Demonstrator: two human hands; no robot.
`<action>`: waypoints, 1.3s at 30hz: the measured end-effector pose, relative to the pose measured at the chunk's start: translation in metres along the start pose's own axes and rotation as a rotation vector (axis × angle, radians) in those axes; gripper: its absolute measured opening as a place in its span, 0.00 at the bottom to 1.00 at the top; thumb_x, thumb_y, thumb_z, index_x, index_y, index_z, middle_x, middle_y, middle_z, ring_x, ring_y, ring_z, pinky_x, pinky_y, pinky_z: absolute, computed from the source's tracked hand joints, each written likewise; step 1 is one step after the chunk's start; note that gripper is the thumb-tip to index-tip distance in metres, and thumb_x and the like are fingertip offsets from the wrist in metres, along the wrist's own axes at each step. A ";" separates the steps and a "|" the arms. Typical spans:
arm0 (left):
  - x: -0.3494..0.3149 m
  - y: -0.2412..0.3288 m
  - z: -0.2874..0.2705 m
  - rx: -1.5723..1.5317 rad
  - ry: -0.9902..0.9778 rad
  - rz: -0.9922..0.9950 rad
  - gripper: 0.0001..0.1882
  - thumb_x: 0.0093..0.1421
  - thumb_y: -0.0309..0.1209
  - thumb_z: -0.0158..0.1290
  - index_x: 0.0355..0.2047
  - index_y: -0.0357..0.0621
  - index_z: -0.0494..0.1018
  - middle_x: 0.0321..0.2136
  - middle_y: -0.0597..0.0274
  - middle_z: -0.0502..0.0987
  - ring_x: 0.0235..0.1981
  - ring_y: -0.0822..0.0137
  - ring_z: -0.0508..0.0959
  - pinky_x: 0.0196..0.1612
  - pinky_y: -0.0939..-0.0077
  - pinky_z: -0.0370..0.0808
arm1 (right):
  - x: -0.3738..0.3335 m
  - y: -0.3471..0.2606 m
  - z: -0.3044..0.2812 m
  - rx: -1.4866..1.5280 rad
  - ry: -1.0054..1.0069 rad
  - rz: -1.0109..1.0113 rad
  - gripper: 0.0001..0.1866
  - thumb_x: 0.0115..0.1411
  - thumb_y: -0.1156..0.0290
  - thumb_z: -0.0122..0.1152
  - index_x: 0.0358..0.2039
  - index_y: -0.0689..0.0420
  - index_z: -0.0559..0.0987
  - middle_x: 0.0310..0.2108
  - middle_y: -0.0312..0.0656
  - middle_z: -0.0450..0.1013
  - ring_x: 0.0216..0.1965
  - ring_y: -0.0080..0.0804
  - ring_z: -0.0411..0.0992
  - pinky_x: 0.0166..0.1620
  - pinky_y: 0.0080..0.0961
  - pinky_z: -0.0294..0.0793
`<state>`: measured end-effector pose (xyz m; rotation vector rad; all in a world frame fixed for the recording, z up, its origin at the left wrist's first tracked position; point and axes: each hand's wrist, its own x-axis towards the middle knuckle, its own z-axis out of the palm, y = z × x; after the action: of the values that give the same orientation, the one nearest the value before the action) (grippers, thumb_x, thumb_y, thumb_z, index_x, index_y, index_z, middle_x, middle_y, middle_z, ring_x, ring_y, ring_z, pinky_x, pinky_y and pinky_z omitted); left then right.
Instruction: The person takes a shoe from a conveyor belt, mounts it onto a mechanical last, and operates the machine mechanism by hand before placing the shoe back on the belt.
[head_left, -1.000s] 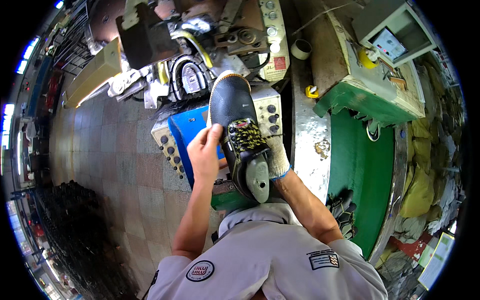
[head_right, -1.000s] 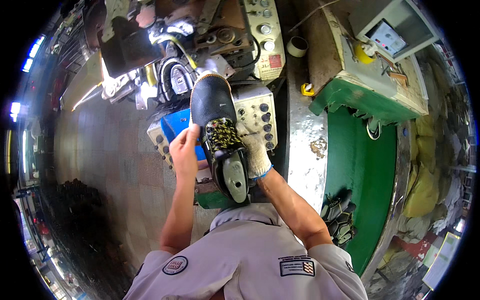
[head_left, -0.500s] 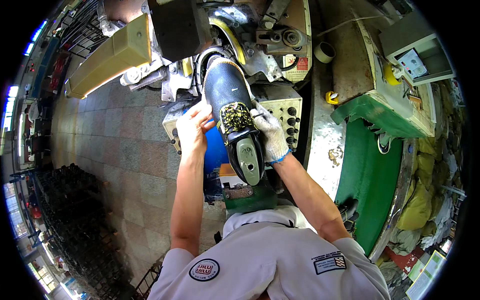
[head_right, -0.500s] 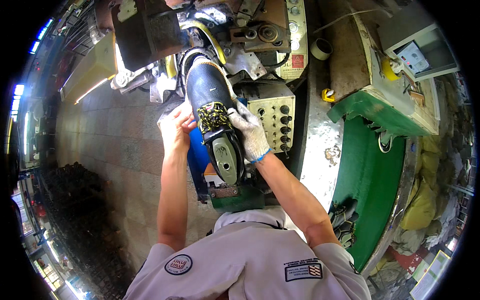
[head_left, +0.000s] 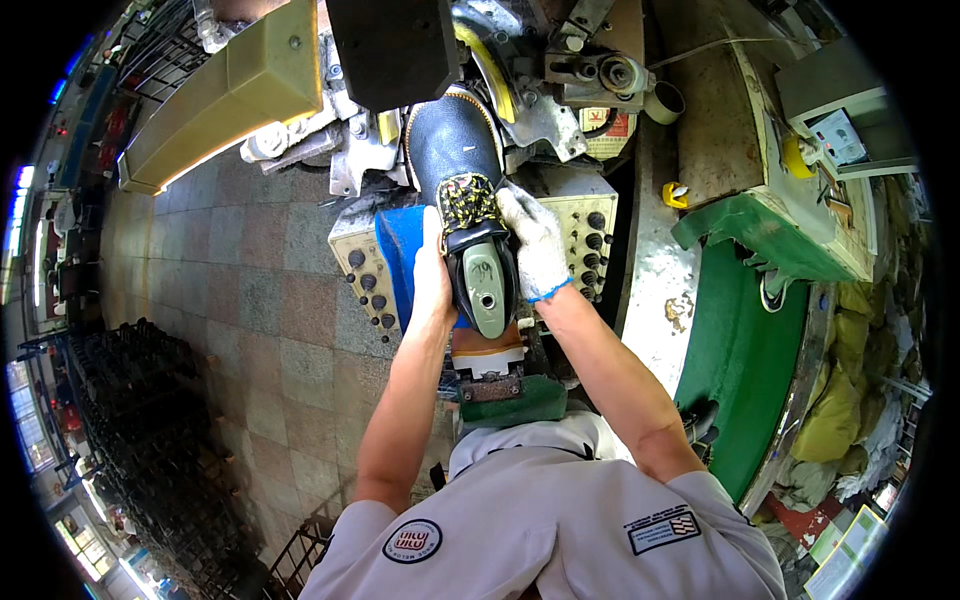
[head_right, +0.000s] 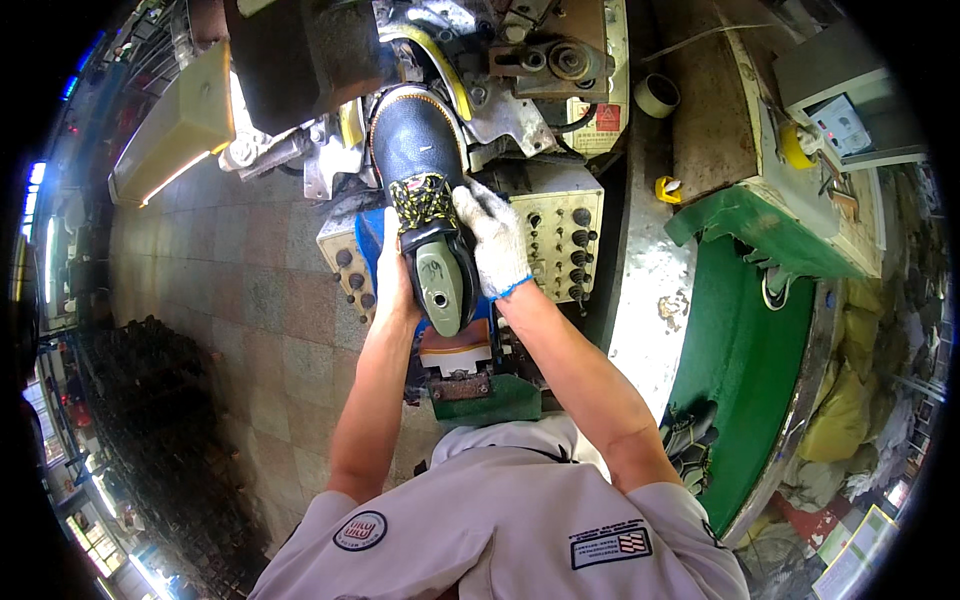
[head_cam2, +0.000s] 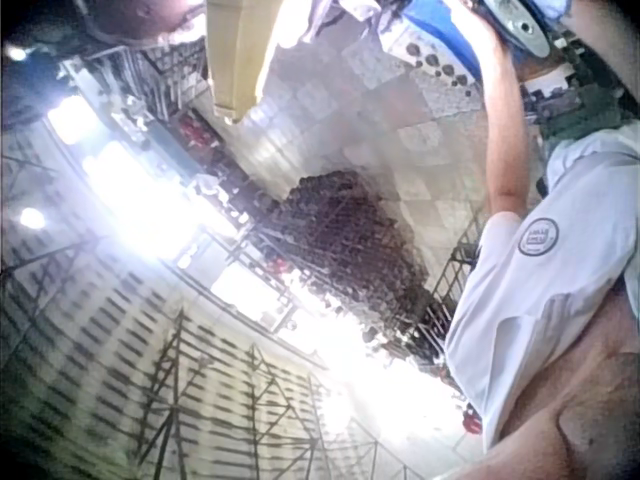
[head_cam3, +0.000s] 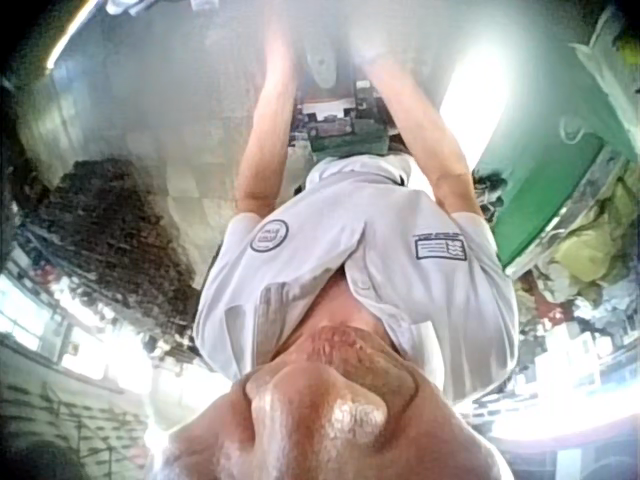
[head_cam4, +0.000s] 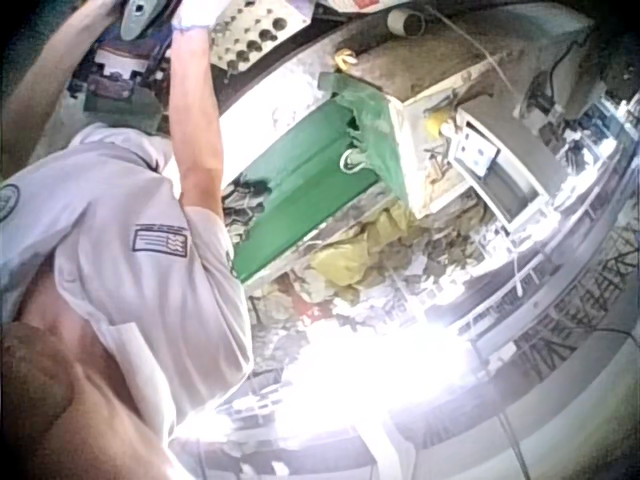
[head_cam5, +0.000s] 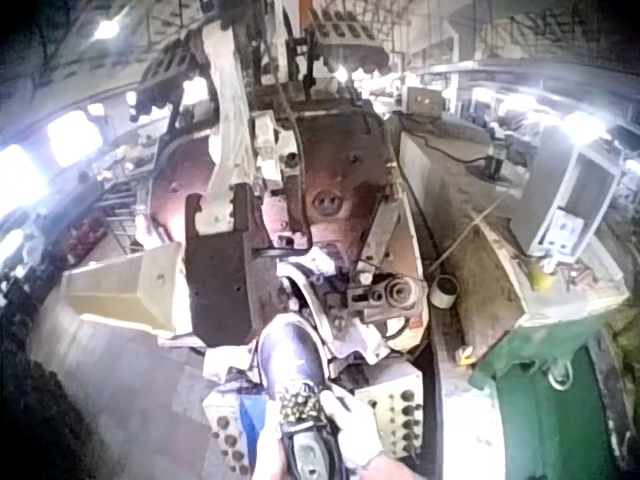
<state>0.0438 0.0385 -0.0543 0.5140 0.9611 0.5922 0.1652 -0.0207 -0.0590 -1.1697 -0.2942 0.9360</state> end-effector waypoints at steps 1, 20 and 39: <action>0.002 0.001 0.000 -0.010 -0.033 0.020 0.32 0.71 0.59 0.42 0.49 0.40 0.78 0.40 0.61 0.82 0.37 0.69 0.80 0.45 0.71 0.77 | 0.000 -0.004 0.002 -0.038 -0.001 -0.003 0.24 0.68 0.63 0.61 0.58 0.66 0.75 0.49 0.39 0.78 0.47 0.22 0.73 0.53 0.20 0.72; 0.026 0.009 -0.016 0.169 -0.067 0.058 0.34 0.70 0.61 0.41 0.42 0.41 0.81 0.35 0.66 0.82 0.31 0.73 0.78 0.39 0.75 0.75 | 0.003 0.023 0.011 0.154 0.090 0.082 0.22 0.68 0.54 0.61 0.43 0.64 0.83 0.36 0.34 0.78 0.36 0.19 0.71 0.42 0.21 0.73; 0.025 0.003 -0.021 0.233 -0.094 0.257 0.31 0.75 0.53 0.40 0.42 0.36 0.81 0.36 0.65 0.82 0.33 0.76 0.77 0.40 0.77 0.74 | 0.002 0.028 0.008 -0.038 0.085 -0.037 0.21 0.67 0.56 0.62 0.44 0.64 0.83 0.37 0.32 0.78 0.38 0.19 0.70 0.43 0.22 0.71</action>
<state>0.0356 0.0607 -0.0777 0.8754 0.8851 0.6833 0.1481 -0.0116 -0.0811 -1.2317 -0.2655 0.8493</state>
